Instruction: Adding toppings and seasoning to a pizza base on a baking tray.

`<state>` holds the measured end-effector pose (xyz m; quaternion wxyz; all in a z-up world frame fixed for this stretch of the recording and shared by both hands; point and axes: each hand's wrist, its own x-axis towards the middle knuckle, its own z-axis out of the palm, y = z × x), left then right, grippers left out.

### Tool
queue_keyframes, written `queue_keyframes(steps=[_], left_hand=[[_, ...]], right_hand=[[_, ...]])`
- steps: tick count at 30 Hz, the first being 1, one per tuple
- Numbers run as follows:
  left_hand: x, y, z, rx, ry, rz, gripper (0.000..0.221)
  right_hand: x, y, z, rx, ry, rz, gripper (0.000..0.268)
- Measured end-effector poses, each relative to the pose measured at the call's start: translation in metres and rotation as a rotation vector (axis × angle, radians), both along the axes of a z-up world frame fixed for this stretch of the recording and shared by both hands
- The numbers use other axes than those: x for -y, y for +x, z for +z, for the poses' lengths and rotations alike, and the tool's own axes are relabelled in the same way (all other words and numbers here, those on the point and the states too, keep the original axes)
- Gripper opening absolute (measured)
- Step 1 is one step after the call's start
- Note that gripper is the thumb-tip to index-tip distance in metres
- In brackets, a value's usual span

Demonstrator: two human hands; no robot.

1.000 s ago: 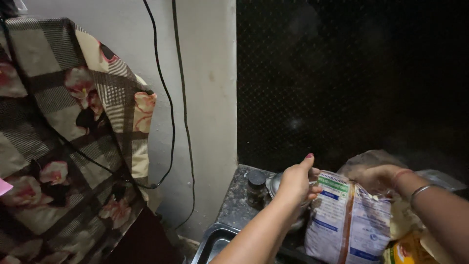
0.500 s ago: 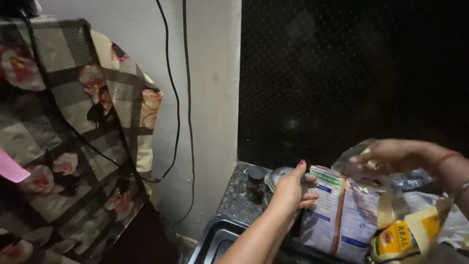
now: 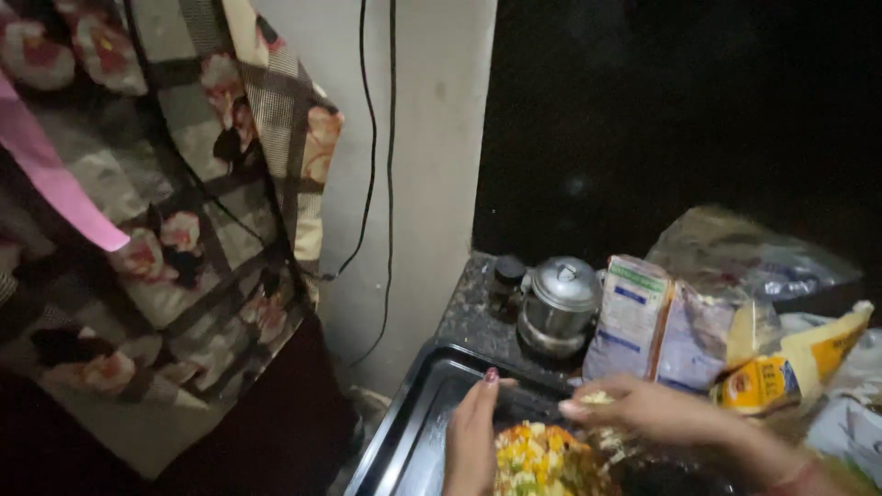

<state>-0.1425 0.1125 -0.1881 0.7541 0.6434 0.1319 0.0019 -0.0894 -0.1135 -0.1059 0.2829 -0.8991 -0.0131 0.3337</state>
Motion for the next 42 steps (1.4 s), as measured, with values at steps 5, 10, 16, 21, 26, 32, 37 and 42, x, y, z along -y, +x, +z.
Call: queue_keyframes(steps=[5, 10, 16, 21, 26, 32, 37, 42], left_hand=[[-0.009, -0.032, -0.030, 0.059, 0.030, -0.050, 0.058], [-0.005, -0.051, -0.037, 0.047, 0.049, -0.061, 0.055], [-0.003, -0.061, -0.033, 0.126, 0.086, -0.013, 0.057], [-0.010, -0.059, -0.021, 0.028, -0.013, 0.003, 0.063], [-0.017, -0.053, -0.026, 0.046, -0.236, 0.039, 0.075], [-0.020, -0.045, -0.053, 0.146, -0.422, 0.052, 0.081], [-0.022, -0.047, -0.047, 0.107, -0.409, 0.043, 0.082], [-0.019, -0.048, -0.043, 0.079, -0.357, 0.008, 0.082]], right_hand=[[-0.028, -0.037, -0.070, -0.068, 0.303, 0.086, 0.049], [-0.052, -0.062, -0.032, 0.016, 0.096, 0.215, 0.035], [-0.057, -0.070, -0.043, 0.175, -0.048, 0.280, 0.042], [-0.076, -0.079, -0.034, 0.238, -0.082, 0.278, 0.046], [-0.094, -0.087, -0.013, 0.055, -0.006, 0.008, 0.039], [-0.090, -0.076, -0.034, 0.248, -0.084, 0.198, 0.033], [-0.106, -0.081, -0.009, 0.181, -0.070, 0.199, 0.026], [-0.089, -0.065, -0.040, 0.401, -0.018, 0.380, 0.030]])
